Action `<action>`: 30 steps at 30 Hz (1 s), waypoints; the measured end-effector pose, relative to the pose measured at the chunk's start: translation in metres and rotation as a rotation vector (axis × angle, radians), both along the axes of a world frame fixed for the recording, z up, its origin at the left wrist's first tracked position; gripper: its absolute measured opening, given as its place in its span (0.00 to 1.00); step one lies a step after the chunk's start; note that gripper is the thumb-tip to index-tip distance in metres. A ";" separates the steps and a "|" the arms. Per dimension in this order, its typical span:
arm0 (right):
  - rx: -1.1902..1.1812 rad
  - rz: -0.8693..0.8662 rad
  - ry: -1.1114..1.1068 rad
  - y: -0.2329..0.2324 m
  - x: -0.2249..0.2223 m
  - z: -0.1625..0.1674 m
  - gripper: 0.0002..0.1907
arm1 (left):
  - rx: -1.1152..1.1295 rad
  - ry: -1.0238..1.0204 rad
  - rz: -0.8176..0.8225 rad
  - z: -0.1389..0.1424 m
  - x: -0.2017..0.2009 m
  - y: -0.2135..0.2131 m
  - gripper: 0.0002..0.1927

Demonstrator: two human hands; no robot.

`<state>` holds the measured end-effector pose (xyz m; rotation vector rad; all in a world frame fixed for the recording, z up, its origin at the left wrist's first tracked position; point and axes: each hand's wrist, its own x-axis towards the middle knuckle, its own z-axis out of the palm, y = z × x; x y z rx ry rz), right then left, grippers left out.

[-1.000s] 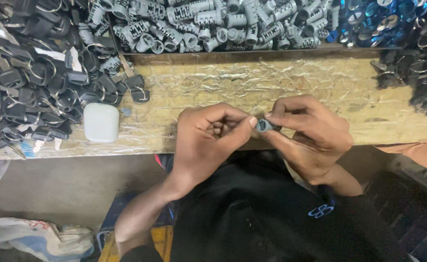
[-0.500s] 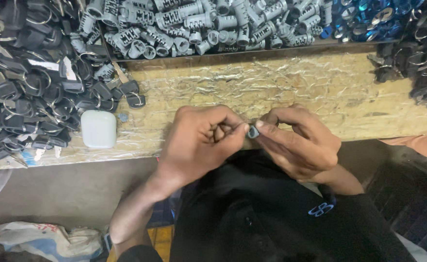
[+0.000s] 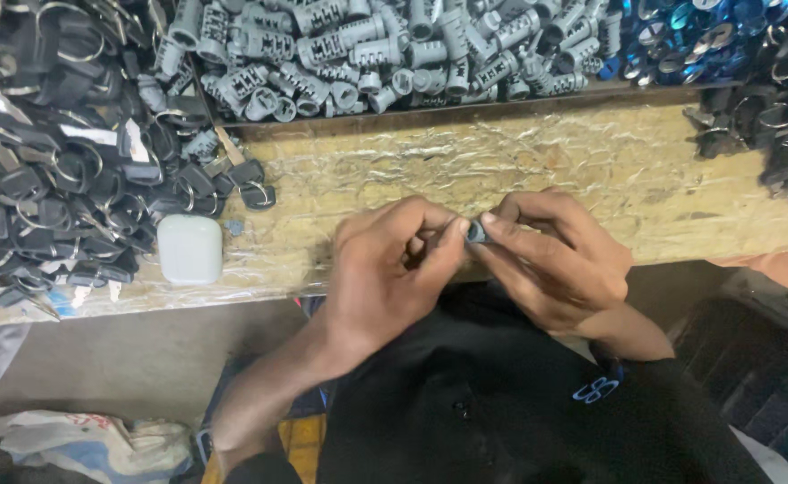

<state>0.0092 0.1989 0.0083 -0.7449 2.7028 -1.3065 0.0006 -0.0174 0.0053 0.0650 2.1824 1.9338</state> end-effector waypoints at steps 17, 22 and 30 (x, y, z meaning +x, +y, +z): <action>0.504 -0.083 0.370 0.025 -0.159 0.015 0.04 | 0.207 0.069 0.346 -0.055 0.014 0.005 0.06; 0.638 0.032 0.377 0.018 -0.191 -0.012 0.04 | 0.183 0.121 0.362 -0.055 0.012 0.006 0.07; 0.624 0.041 0.383 -0.025 -0.186 0.021 0.02 | 0.210 0.083 0.347 -0.052 0.009 0.003 0.07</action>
